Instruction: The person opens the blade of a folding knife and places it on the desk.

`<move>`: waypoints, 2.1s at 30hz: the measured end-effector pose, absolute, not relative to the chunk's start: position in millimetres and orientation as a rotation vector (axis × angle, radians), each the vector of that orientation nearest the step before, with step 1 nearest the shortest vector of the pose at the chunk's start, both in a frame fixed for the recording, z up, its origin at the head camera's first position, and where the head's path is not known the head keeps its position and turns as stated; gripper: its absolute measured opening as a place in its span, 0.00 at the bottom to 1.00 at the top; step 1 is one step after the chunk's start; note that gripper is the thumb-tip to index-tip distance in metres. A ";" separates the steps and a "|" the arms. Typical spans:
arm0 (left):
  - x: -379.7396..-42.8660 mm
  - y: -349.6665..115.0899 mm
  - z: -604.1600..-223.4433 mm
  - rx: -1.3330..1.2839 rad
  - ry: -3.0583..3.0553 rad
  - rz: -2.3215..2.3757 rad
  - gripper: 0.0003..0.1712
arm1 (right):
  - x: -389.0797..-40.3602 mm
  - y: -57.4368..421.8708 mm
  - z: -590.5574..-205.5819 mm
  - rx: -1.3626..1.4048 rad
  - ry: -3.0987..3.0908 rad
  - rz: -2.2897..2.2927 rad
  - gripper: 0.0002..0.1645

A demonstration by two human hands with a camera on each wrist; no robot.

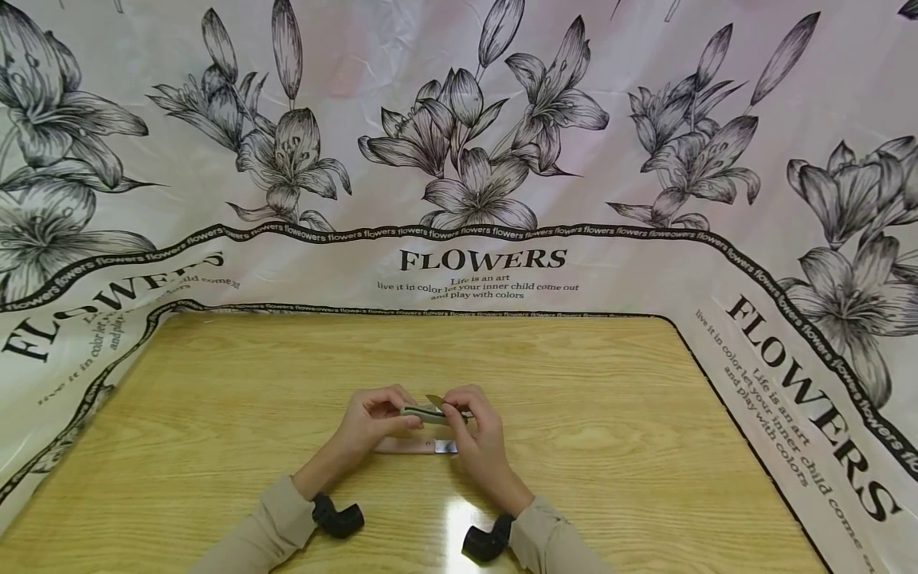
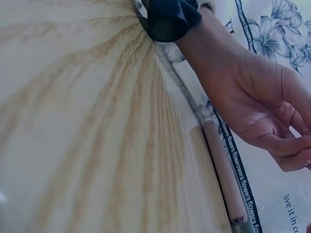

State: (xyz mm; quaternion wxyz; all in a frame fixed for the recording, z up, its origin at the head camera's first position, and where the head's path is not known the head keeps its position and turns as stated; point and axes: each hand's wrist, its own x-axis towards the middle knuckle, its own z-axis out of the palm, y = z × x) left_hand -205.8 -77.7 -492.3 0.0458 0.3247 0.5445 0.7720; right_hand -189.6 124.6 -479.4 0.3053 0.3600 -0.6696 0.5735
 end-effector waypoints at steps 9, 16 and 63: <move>-205.8 -78.3 -492.3 0.964 1.660 2.409 0.09 | -191.9 126.9 -490.4 0.806 -1.758 1.600 0.07; -208.6 -81.6 -496.4 0.953 1.634 2.429 0.07 | -183.8 126.9 -475.7 0.725 -1.778 1.646 0.05; -215.2 -94.0 -503.2 0.829 1.385 2.683 0.15 | -198.5 145.5 -495.3 0.481 -1.768 1.891 0.07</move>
